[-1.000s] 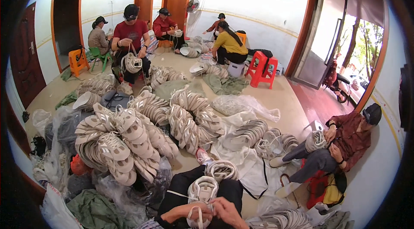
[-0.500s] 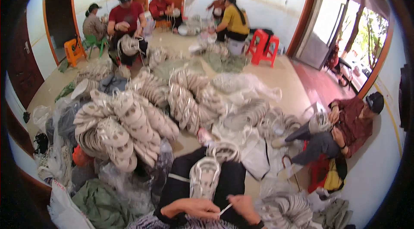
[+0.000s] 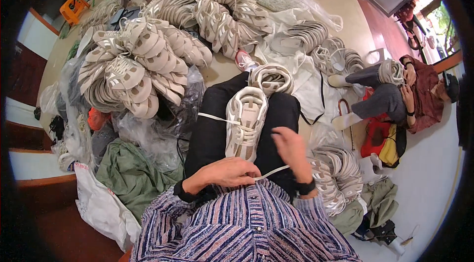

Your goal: Lacing a pair of white athletic shoes in a shoe manufacturing facility.

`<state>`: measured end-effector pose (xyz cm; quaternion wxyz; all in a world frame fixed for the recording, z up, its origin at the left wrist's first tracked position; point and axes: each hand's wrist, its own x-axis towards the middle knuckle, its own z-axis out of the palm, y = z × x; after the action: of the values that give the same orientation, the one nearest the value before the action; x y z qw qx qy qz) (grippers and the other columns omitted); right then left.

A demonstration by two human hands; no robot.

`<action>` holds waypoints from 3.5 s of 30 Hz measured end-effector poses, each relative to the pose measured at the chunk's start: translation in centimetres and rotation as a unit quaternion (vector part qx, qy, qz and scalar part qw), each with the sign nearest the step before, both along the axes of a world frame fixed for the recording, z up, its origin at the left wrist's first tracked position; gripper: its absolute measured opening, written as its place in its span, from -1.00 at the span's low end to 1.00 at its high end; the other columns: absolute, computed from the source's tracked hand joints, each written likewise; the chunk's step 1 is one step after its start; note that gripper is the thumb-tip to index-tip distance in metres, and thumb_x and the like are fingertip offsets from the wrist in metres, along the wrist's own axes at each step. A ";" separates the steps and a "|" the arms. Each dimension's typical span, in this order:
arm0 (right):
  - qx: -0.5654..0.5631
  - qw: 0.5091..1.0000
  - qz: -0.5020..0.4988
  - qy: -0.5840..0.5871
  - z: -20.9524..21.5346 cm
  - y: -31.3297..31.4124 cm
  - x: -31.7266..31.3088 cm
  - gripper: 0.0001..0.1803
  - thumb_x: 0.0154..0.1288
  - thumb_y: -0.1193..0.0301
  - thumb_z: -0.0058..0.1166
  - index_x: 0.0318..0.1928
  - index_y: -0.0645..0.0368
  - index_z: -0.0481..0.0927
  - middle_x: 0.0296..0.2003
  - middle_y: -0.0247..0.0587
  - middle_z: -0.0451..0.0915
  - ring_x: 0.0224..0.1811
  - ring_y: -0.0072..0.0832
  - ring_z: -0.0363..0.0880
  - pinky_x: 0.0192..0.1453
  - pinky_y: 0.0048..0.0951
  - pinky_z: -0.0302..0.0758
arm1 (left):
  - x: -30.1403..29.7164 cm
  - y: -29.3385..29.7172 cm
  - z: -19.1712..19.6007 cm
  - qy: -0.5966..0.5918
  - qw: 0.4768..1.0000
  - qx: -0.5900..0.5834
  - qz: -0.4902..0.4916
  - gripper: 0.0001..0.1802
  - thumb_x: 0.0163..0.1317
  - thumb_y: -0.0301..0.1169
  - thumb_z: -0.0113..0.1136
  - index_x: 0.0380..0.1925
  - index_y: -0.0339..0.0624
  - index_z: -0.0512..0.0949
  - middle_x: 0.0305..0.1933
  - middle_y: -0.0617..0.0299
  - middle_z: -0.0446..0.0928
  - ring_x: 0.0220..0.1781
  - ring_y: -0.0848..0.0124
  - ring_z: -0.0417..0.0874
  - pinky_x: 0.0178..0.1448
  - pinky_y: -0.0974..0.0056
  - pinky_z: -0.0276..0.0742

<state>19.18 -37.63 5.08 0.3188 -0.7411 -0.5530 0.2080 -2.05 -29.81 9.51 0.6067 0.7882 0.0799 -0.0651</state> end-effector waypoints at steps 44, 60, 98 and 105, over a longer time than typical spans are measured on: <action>-0.062 0.975 0.180 0.117 0.2 2.9 -2.6 -0.78 0.19 0.32 0.00 -0.39 0.23 0.58 -0.49 0.01 0.52 -0.39 -0.11 0.47 -0.28 -0.21 0.39 | 1.8 1.8 -8.7 -0.028 0.891 0.146 0.428 -0.26 0.01 -0.42 0.08 0.19 -0.43 0.03 0.09 -0.35 0.28 0.13 -0.20 0.32 0.20 0.00 0.26; -0.057 0.981 0.161 0.095 -3.1 0.8 -3.7 -0.82 0.19 0.36 0.07 -0.33 0.23 0.58 -0.47 -0.06 0.49 -0.39 -0.22 0.47 -0.27 -0.32 0.40 | 2.4 -0.3 -9.2 0.069 0.864 0.085 0.491 -0.17 -0.05 -0.38 0.15 0.22 -0.37 0.00 0.16 -0.33 0.22 0.21 -0.17 0.24 0.28 0.01 0.18; -0.140 0.943 0.210 0.219 3.2 3.7 -3.7 -0.80 0.19 0.39 0.03 -0.43 0.31 0.49 -0.60 -0.15 0.47 -0.55 -0.37 0.42 -0.43 -0.40 0.37 | -1.1 -0.3 -3.4 -0.017 0.888 0.231 0.398 -0.91 0.05 -0.39 0.09 -0.49 -0.14 0.54 -0.48 0.10 0.52 -0.47 0.08 0.57 -0.40 0.10 0.47; 0.029 0.865 0.415 0.281 11.1 -1.6 -0.8 -0.86 0.06 0.41 0.14 -0.48 0.22 0.54 -0.43 -0.16 0.46 -0.36 -0.29 0.40 -0.26 -0.39 0.35 | -0.1 3.5 -5.2 -0.176 0.910 0.240 0.289 -0.79 0.10 -0.53 0.10 -0.22 -0.21 0.46 -0.24 0.11 0.43 -0.25 0.11 0.55 -0.15 0.20 0.49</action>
<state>18.42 -39.23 16.23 0.3660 -0.3438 -0.7021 0.5048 -2.20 -26.34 4.33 0.3961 0.8511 0.2091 0.2739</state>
